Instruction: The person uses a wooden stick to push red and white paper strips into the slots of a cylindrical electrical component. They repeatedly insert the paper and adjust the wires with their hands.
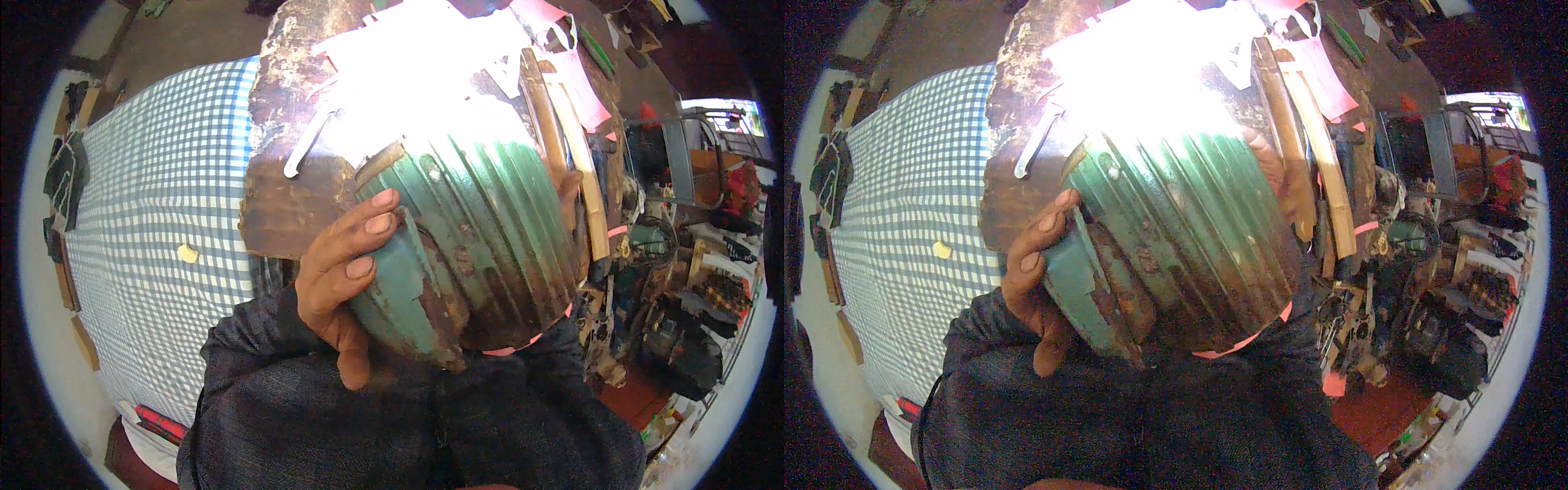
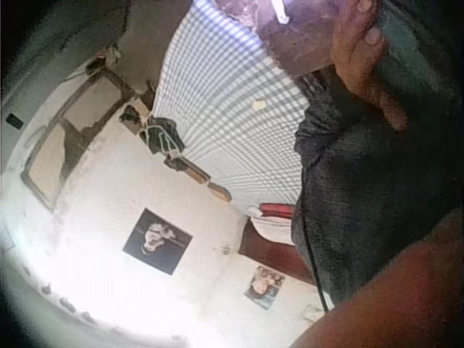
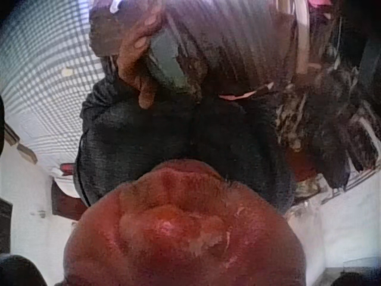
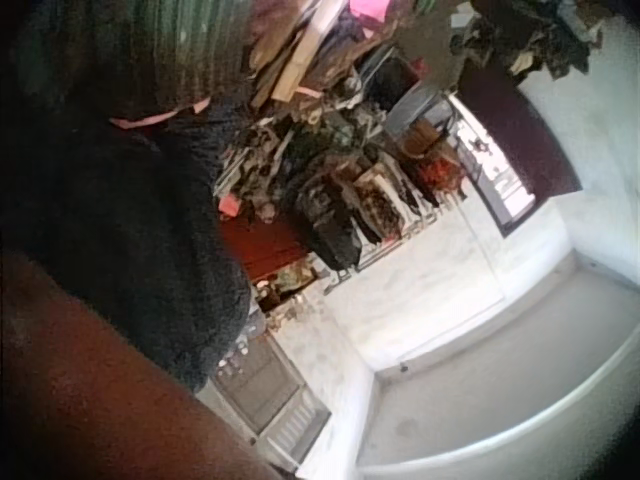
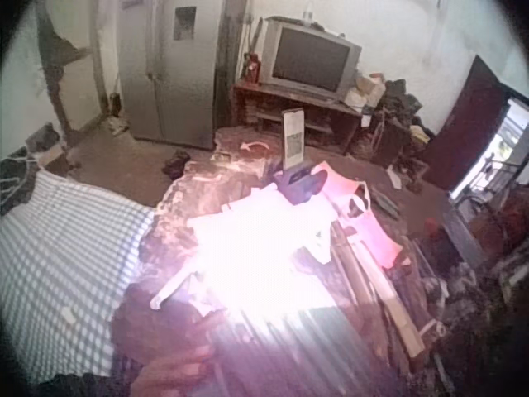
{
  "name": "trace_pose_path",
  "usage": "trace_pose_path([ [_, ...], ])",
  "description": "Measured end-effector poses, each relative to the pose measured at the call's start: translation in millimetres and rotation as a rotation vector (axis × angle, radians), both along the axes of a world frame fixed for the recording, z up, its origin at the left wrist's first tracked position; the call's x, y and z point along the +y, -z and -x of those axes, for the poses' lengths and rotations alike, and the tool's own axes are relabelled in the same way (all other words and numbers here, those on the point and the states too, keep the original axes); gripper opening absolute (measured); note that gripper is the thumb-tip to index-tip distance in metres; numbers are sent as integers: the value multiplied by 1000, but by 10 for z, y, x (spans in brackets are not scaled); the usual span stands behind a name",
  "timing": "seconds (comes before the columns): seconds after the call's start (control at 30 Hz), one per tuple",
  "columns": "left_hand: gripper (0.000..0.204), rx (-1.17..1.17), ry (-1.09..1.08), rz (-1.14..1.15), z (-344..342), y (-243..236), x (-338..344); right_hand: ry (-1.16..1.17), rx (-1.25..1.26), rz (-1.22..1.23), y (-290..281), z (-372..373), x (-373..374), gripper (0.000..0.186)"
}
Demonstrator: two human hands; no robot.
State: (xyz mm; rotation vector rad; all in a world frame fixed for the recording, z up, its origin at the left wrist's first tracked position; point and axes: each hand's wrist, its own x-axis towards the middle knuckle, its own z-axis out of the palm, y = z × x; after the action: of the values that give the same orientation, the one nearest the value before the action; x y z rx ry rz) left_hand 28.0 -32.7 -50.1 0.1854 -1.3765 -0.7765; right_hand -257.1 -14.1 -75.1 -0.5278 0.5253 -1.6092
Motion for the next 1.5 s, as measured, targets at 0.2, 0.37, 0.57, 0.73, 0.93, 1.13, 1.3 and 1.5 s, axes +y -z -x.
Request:
trace_pose_path([
  [0.2,122,111,112,-200,220,-217,36,145,35,-111,-298,-77,386,83],
  [0.37,90,134,206,-556,387,-402,210,239,152,-230,-641,253,1068,81],
  [0.57,47,-410,-195,-389,279,-217,124,262,181,-200,-766,411,1164,76],
  [0.73,49,-629,-243,-295,402,-183,-231,239,153,-178,-717,443,902,72],
  [0.93,58,-127,145,-495,520,-412,-345,226,99,-156,-654,499,606,67],
  [1.13,62,185,441,-787,583,-316,-751,242,106,-139,-796,492,22,63],
  [1.3,64,134,395,-938,467,-205,-978,370,201,-168,-772,288,-252,54],
  [1.5,60,17,512,-879,375,-155,-1052,369,110,-149,-817,198,-229,47],
])
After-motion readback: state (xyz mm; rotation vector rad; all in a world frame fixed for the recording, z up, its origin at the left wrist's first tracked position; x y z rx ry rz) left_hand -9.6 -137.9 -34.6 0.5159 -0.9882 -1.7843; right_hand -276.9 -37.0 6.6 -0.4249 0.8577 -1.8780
